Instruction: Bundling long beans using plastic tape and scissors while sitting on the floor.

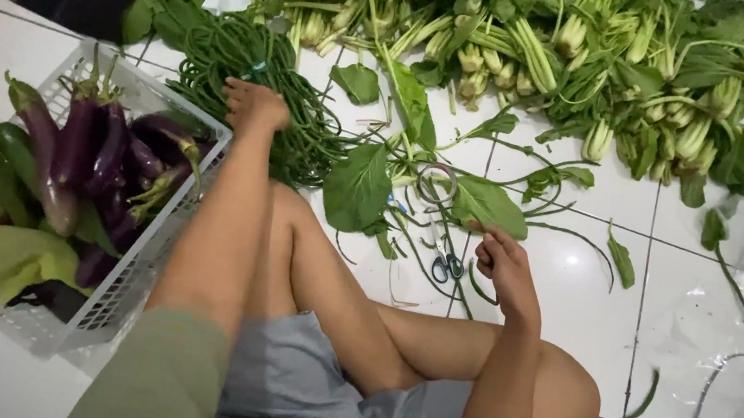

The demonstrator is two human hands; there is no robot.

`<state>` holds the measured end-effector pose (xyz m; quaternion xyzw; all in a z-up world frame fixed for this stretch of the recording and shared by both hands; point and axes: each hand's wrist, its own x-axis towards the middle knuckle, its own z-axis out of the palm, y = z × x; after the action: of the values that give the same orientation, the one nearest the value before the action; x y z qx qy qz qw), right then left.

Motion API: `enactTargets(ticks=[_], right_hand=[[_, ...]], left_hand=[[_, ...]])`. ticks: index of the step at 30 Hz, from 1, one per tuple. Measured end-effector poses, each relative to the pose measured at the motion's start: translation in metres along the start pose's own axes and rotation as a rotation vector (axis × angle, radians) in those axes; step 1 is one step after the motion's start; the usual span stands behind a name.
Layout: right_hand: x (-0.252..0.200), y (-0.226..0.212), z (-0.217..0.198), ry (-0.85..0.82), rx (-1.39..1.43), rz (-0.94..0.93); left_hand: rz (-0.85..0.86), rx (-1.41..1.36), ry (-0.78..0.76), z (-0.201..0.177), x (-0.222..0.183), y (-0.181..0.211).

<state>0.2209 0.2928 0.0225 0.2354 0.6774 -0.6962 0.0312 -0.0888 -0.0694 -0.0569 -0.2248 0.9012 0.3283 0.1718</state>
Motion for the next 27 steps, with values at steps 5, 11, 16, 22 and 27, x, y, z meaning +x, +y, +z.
enactTargets(ticks=[5,11,16,22,27], right_hand=[[-0.004,-0.003,-0.004,-0.01,0.045,0.0],[-0.011,-0.009,0.008,-0.098,-0.049,0.003],[-0.019,-0.014,0.029,-0.195,-0.182,-0.005],[-0.01,-0.002,-0.002,-0.193,-0.111,-0.065],[0.002,0.004,-0.033,-0.011,-0.201,-0.146]], left_hand=[[0.038,0.126,0.056,-0.012,-0.049,0.024],[0.641,0.063,-0.06,-0.02,-0.188,0.078],[1.186,-0.117,-0.769,0.036,-0.254,0.08],[0.912,-0.106,-0.815,0.116,-0.218,0.064],[0.794,-0.195,-0.724,0.087,-0.205,0.071]])
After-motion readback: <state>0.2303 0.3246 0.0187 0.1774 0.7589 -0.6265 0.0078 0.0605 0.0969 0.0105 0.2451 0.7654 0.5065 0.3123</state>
